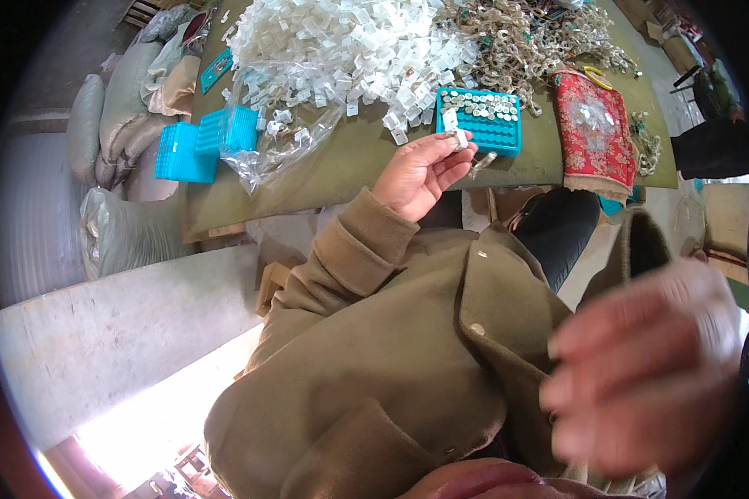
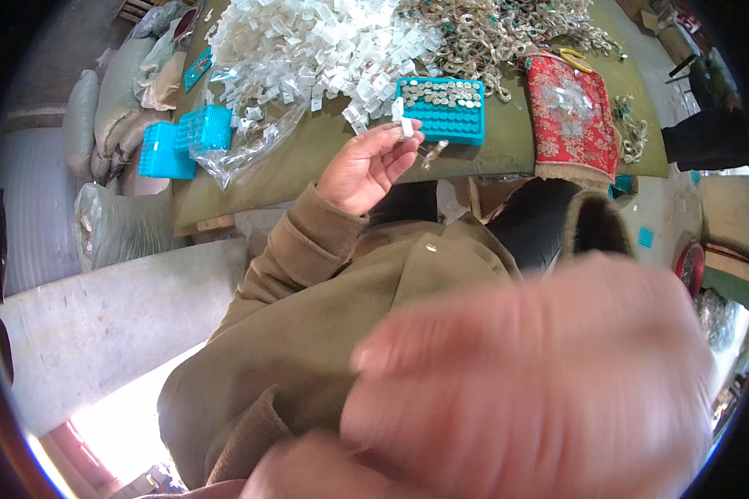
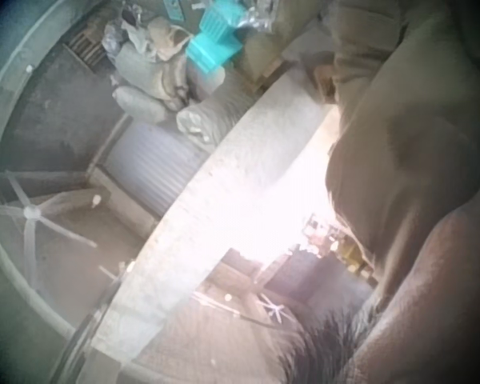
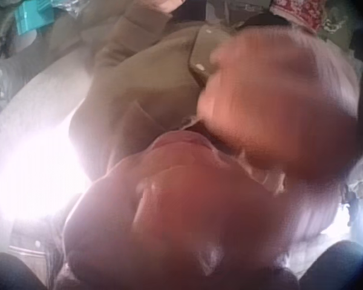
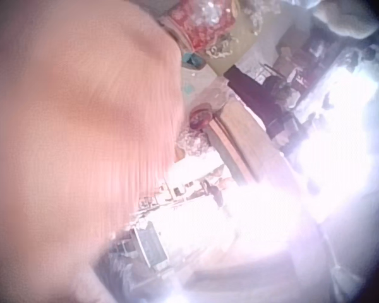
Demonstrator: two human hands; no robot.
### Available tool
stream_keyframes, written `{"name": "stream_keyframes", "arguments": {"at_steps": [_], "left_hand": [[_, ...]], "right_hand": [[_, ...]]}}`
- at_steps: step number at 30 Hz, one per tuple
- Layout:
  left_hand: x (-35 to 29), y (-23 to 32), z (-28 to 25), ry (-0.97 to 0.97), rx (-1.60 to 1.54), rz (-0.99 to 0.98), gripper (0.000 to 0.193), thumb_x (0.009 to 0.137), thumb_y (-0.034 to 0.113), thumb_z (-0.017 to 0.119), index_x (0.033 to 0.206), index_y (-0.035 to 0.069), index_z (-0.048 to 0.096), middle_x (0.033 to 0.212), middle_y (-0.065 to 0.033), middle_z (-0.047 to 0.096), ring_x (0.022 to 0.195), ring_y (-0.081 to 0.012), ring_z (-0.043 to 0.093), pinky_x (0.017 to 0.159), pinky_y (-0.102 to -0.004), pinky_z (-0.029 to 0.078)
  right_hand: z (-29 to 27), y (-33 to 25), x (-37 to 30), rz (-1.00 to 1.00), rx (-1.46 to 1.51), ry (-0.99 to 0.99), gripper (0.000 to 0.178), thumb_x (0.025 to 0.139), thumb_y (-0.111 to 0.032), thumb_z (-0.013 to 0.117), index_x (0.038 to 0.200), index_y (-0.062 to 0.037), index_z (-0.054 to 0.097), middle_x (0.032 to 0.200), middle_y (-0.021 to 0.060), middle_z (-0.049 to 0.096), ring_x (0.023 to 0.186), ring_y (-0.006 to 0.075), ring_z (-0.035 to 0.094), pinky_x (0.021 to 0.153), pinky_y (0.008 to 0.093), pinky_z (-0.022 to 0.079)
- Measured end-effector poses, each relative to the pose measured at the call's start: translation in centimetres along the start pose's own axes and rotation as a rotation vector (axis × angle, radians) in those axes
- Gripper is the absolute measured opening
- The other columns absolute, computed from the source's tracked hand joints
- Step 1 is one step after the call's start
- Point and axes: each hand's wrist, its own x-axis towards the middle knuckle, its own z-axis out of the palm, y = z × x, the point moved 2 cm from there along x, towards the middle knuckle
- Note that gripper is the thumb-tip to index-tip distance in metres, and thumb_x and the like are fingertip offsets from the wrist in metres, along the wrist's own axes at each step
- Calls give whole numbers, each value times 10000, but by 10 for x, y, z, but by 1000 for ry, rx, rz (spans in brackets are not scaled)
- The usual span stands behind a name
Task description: The person repeatedly picks small white plastic pieces and metal rings from a table, inserts the rings into the plastic pieces, and places the assembled units into a blue tray. The person also handles a clear plastic bag and a red pouch while working at the table.
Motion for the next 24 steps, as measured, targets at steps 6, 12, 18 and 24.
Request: {"name": "stream_keyframes", "arguments": {"at_steps": [6, 12, 18, 24], "left_hand": [[-1, -3, 11, -6, 34, -22, 270, 988, 130, 561, 1213, -9, 613, 1070, -70, 691, 979, -113, 668, 854, -252, 571], [-2, -2, 9, 20, 37, 2, 256, 986, 123, 565, 1202, -3, 620, 1056, -72, 695, 970, -123, 672, 836, -250, 577], [-1, -7, 9, 56, -9, -1, 223, 975, 131, 592, 1152, 8, 650, 1064, -64, 699, 968, -124, 671, 831, -251, 575], [0, -8, 11, 1, -23, -1, 203, 967, 118, 600, 1129, 6, 651, 1045, -67, 699, 939, -119, 677, 828, -257, 580]], "right_hand": [[-6, -16, 0, -32, -30, 34, 153, 900, -135, 532, 930, 4, 592, 854, 37, 576, 690, 126, 528, 604, 262, 427], [-15, -23, 3, -42, -40, 51, 201, 927, -200, 512, 937, -9, 574, 858, 34, 561, 680, 131, 521, 591, 271, 416], [-18, -29, 8, -51, -59, 95, 253, 953, -265, 492, 943, -21, 557, 861, 31, 546, 670, 135, 513, 578, 279, 406], [-24, -40, 16, -55, -81, 141, 306, 980, -330, 472, 950, -33, 539, 865, 27, 530, 660, 140, 505, 565, 287, 395]]}}
